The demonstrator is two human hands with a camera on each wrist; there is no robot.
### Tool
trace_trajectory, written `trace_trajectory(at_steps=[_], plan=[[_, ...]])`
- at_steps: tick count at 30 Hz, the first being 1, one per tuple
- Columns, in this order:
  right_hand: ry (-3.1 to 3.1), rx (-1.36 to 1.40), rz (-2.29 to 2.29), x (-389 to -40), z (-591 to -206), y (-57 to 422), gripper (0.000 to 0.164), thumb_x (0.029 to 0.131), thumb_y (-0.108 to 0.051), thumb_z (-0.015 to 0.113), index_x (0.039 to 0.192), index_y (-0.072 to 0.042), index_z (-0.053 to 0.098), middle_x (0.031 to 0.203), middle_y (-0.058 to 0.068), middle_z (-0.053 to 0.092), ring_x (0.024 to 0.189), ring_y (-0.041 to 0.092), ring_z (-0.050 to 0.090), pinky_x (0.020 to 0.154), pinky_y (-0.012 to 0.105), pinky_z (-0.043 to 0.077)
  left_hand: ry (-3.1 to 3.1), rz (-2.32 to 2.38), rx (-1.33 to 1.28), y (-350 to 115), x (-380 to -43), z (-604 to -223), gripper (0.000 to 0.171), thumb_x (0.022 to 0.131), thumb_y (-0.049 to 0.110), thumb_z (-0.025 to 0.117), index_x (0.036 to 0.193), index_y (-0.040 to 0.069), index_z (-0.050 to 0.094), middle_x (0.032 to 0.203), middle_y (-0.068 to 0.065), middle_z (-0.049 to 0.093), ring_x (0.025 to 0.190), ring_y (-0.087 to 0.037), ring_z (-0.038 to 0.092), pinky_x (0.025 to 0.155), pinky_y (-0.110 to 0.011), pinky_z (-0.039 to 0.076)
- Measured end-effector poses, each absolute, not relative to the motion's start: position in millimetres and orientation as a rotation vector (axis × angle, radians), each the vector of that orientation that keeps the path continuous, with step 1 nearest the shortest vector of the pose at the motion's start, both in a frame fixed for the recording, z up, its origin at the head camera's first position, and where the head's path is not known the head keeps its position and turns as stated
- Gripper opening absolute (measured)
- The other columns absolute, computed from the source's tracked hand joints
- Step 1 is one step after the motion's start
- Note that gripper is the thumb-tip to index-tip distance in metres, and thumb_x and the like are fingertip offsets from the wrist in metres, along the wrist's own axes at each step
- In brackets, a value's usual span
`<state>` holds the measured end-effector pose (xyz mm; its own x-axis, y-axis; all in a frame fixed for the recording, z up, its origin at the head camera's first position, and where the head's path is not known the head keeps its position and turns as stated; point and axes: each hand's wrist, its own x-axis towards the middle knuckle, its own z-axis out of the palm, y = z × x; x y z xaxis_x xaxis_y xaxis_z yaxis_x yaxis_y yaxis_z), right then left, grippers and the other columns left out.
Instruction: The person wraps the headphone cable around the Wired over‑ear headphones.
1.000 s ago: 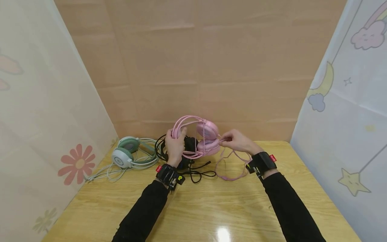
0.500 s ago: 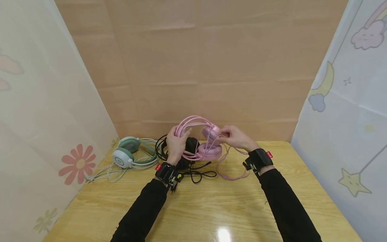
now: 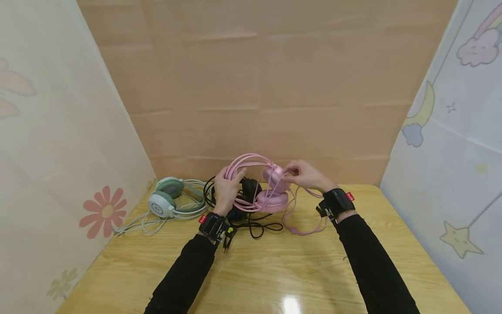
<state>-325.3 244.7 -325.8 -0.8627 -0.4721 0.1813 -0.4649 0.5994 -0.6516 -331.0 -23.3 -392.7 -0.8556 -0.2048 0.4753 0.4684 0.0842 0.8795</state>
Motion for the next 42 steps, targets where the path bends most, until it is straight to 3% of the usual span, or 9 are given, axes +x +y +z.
trace_trajectory(at_steps=[9, 14, 21, 28, 35, 42], plan=[[2.957, -0.793, -1.118, -330.1, -316.6, 246.8, 0.018, 0.087, -0.023, 0.077, 0.095, -0.008, 0.071, 0.088, 0.008, 0.060, 0.068, 0.014, 0.049, 0.061, 0.025, 0.041, -1.984, -1.759, -0.301, -23.2, -327.7, -391.8, 0.037, 0.082, 0.046, 0.078, 0.101, 0.016, 0.067, 0.066, 0.002, 0.049, 0.055, -0.013, 0.046, 0.050, -0.025, 0.036], [3.071, -0.848, -1.070, -333.0, -310.6, 244.9, 0.016, 0.087, -0.023, 0.076, 0.094, -0.009, 0.072, 0.084, 0.006, 0.055, 0.073, 0.018, 0.043, 0.065, 0.027, 0.035, -2.015, -1.700, -0.336, -23.9, -326.3, -392.1, 0.044, 0.080, 0.053, 0.077, 0.103, 0.017, 0.067, 0.067, 0.002, 0.050, 0.055, -0.014, 0.046, 0.050, -0.026, 0.037], [3.178, -0.811, -1.071, -338.8, -311.9, 243.5, 0.017, 0.085, -0.022, 0.078, 0.091, -0.008, 0.071, 0.081, 0.005, 0.046, 0.075, 0.019, 0.039, 0.066, 0.030, 0.031, -1.995, -1.751, -0.374, -24.2, -326.2, -390.3, 0.033, 0.082, 0.043, 0.079, 0.101, 0.018, 0.068, 0.066, 0.002, 0.047, 0.055, -0.013, 0.043, 0.050, -0.026, 0.034], [3.234, -0.835, -1.083, -345.2, -316.5, 241.7, 0.020, 0.082, -0.024, 0.080, 0.089, -0.007, 0.072, 0.081, 0.005, 0.046, 0.077, 0.019, 0.039, 0.067, 0.031, 0.031, -1.984, -1.813, -0.459, -23.6, -328.0, -388.8, 0.035, 0.084, 0.038, 0.078, 0.103, 0.011, 0.068, 0.063, 0.002, 0.044, 0.052, -0.013, 0.040, 0.048, -0.026, 0.032], [3.191, -0.844, -1.094, -348.5, -321.6, 242.3, 0.014, 0.090, -0.019, 0.072, 0.095, -0.006, 0.071, 0.086, 0.007, 0.051, 0.082, 0.021, 0.041, 0.073, 0.034, 0.032, -1.882, -2.105, -0.477, -28.8, -330.5, -391.6, 0.027, 0.087, 0.034, 0.075, 0.088, 0.010, 0.063, 0.051, 0.006, 0.033, 0.038, -0.008, 0.030, 0.039, -0.023, 0.028], [3.182, -0.792, -1.050, -350.2, -332.9, 244.0, 0.020, 0.100, -0.017, 0.059, 0.109, -0.003, 0.071, 0.097, 0.011, 0.058, 0.084, 0.022, 0.046, 0.073, 0.035, 0.038, -1.739, -2.473, -0.545, -36.4, -323.9, -389.7, 0.019, 0.095, 0.021, 0.066, 0.090, 0.006, 0.057, 0.047, 0.006, 0.028, 0.034, -0.007, 0.023, 0.037, -0.024, 0.022]])
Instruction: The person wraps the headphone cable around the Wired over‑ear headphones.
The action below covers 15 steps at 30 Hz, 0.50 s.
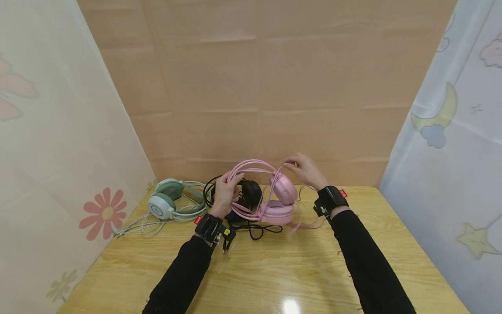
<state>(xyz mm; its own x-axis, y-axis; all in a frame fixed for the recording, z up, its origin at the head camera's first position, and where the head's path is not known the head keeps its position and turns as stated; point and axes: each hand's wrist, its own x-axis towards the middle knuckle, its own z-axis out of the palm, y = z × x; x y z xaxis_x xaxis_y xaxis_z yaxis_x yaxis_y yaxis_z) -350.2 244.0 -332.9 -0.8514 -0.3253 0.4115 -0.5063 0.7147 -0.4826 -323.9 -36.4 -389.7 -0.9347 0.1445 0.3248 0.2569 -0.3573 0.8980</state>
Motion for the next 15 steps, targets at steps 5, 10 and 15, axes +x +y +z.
trace_trajectory(at_steps=[5, 10, 15], plan=[[-2.624, 0.644, 0.900, -351.5, -337.0, 246.8, 0.023, 0.101, -0.018, 0.056, 0.113, -0.003, 0.070, 0.102, 0.016, 0.062, 0.085, 0.022, 0.051, 0.075, 0.035, 0.041, -1.646, -2.622, -0.588, -41.0, -321.7, -389.0, 0.019, 0.098, 0.020, 0.062, 0.083, 0.011, 0.055, 0.046, 0.009, 0.028, 0.033, -0.004, 0.022, 0.036, -0.023, 0.020], [-2.638, 0.641, 0.947, -352.5, -337.9, 251.1, 0.028, 0.103, -0.019, 0.052, 0.116, -0.001, 0.069, 0.106, 0.020, 0.064, 0.087, 0.023, 0.055, 0.076, 0.034, 0.042, -1.597, -2.700, -0.538, -40.7, -329.0, -394.5, 0.027, 0.096, 0.027, 0.065, 0.076, 0.015, 0.052, 0.047, 0.009, 0.030, 0.033, -0.004, 0.021, 0.035, -0.021, 0.019], [-2.682, 0.644, 0.928, -355.1, -340.8, 251.5, 0.029, 0.105, -0.020, 0.049, 0.118, -0.003, 0.068, 0.108, 0.018, 0.065, 0.092, 0.028, 0.059, 0.079, 0.039, 0.047, -1.574, -2.747, -0.560, -41.8, -331.4, -397.5, 0.022, 0.096, 0.028, 0.065, 0.081, 0.014, 0.057, 0.047, 0.009, 0.025, 0.033, -0.004, 0.020, 0.035, -0.020, 0.018]])
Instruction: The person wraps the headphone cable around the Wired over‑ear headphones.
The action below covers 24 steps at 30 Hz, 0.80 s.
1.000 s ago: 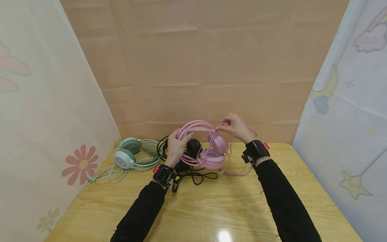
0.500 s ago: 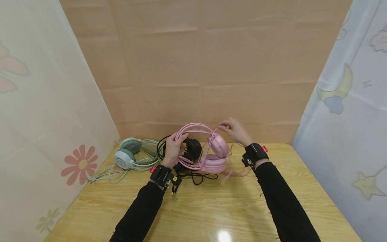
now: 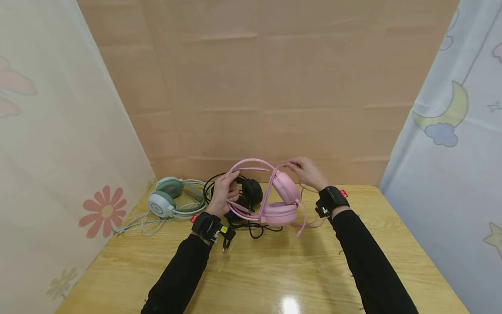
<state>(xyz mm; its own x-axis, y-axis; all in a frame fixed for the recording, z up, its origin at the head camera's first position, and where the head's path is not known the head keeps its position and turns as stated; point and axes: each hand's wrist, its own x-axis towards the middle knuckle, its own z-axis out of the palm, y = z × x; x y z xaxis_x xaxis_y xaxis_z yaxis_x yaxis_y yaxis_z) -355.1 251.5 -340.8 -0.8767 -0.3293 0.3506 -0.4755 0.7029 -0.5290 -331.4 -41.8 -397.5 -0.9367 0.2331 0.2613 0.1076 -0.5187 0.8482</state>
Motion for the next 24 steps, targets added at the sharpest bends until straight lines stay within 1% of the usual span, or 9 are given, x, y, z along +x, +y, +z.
trace_trajectory(at_steps=[4, 6, 9, 12, 15, 19, 21, 22, 24], plan=[[-2.709, 0.637, 0.921, -357.6, -343.9, 250.8, 0.030, 0.105, -0.020, 0.048, 0.118, -0.002, 0.067, 0.112, 0.022, 0.065, 0.103, 0.035, 0.062, 0.088, 0.049, 0.050, 1.437, 2.600, 0.533, -44.3, -331.2, -398.5, 0.019, 0.096, 0.027, 0.063, 0.084, 0.014, 0.058, 0.047, 0.009, 0.022, 0.032, -0.003, 0.020, 0.035, -0.020, 0.018], [-2.716, 0.644, 0.927, -358.6, -346.2, 251.0, 0.031, 0.105, -0.019, 0.047, 0.119, -0.001, 0.067, 0.114, 0.023, 0.065, 0.103, 0.036, 0.062, 0.088, 0.050, 0.050, 1.399, 2.586, 0.527, -45.0, -331.4, -398.8, 0.018, 0.097, 0.027, 0.063, 0.085, 0.014, 0.060, 0.047, 0.009, 0.022, 0.032, -0.003, 0.021, 0.034, -0.019, 0.019], [-2.718, 0.659, 0.909, -359.3, -349.8, 251.5, 0.029, 0.105, -0.017, 0.048, 0.118, -0.002, 0.068, 0.114, 0.022, 0.067, 0.099, 0.032, 0.063, 0.083, 0.046, 0.051, 1.351, 2.566, 0.518, -45.3, -331.5, -398.1, 0.019, 0.097, 0.028, 0.062, 0.087, 0.013, 0.063, 0.048, 0.009, 0.022, 0.032, -0.002, 0.022, 0.034, -0.019, 0.019], [-2.704, 0.676, 0.870, -358.9, -352.5, 253.3, 0.026, 0.104, -0.015, 0.050, 0.115, -0.002, 0.070, 0.107, 0.019, 0.069, 0.090, 0.026, 0.063, 0.078, 0.039, 0.048, 1.317, 2.559, 0.488, -44.8, -332.4, -395.6, 0.022, 0.099, 0.029, 0.059, 0.086, 0.012, 0.065, 0.048, 0.009, 0.021, 0.032, -0.002, 0.022, 0.033, -0.018, 0.020], [-2.691, 0.694, 0.840, -359.8, -354.1, 254.9, 0.024, 0.103, -0.014, 0.052, 0.111, -0.001, 0.070, 0.099, 0.018, 0.070, 0.083, 0.024, 0.061, 0.073, 0.038, 0.047, 1.286, 2.558, 0.464, -45.8, -334.4, -393.4, 0.024, 0.100, 0.030, 0.056, 0.085, 0.013, 0.065, 0.048, 0.009, 0.020, 0.033, -0.002, 0.020, 0.034, -0.017, 0.020], [-2.709, 0.730, 0.852, -361.0, -356.6, 257.1, 0.024, 0.102, -0.007, 0.051, 0.115, 0.004, 0.068, 0.104, 0.023, 0.069, 0.092, 0.032, 0.065, 0.081, 0.044, 0.050, 1.230, 2.536, 0.427, -47.0, -336.2, -392.7, 0.025, 0.100, 0.032, 0.054, 0.085, 0.014, 0.064, 0.047, 0.009, 0.020, 0.034, -0.003, 0.019, 0.034, -0.016, 0.022], [-2.706, 0.775, 0.890, -361.1, -358.7, 258.4, 0.024, 0.100, -0.004, 0.052, 0.116, 0.005, 0.067, 0.105, 0.023, 0.069, 0.094, 0.032, 0.065, 0.082, 0.044, 0.051, 1.197, 2.526, 0.399, -47.0, -336.1, -393.1, 0.026, 0.101, 0.033, 0.052, 0.086, 0.015, 0.063, 0.048, 0.009, 0.020, 0.034, -0.002, 0.020, 0.034, -0.015, 0.024], [-2.700, 0.805, 0.914, -361.0, -360.0, 259.1, 0.023, 0.098, -0.002, 0.053, 0.116, 0.005, 0.067, 0.104, 0.023, 0.069, 0.094, 0.030, 0.065, 0.082, 0.043, 0.051, 1.180, 2.525, 0.382, -46.8, -336.1, -393.3, 0.026, 0.102, 0.033, 0.052, 0.086, 0.015, 0.063, 0.048, 0.009, 0.020, 0.035, -0.003, 0.019, 0.034, -0.015, 0.025], [-2.665, 0.861, 0.969, -351.4, -354.9, 255.2, 0.020, 0.094, 0.001, 0.057, 0.110, 0.003, 0.069, 0.094, 0.012, 0.070, 0.086, 0.018, 0.063, 0.078, 0.032, 0.050, 1.142, 2.528, 0.352, -46.0, -335.7, -393.6, 0.026, 0.102, 0.034, 0.050, 0.087, 0.016, 0.061, 0.049, 0.009, 0.020, 0.035, -0.002, 0.019, 0.034, -0.015, 0.025]])
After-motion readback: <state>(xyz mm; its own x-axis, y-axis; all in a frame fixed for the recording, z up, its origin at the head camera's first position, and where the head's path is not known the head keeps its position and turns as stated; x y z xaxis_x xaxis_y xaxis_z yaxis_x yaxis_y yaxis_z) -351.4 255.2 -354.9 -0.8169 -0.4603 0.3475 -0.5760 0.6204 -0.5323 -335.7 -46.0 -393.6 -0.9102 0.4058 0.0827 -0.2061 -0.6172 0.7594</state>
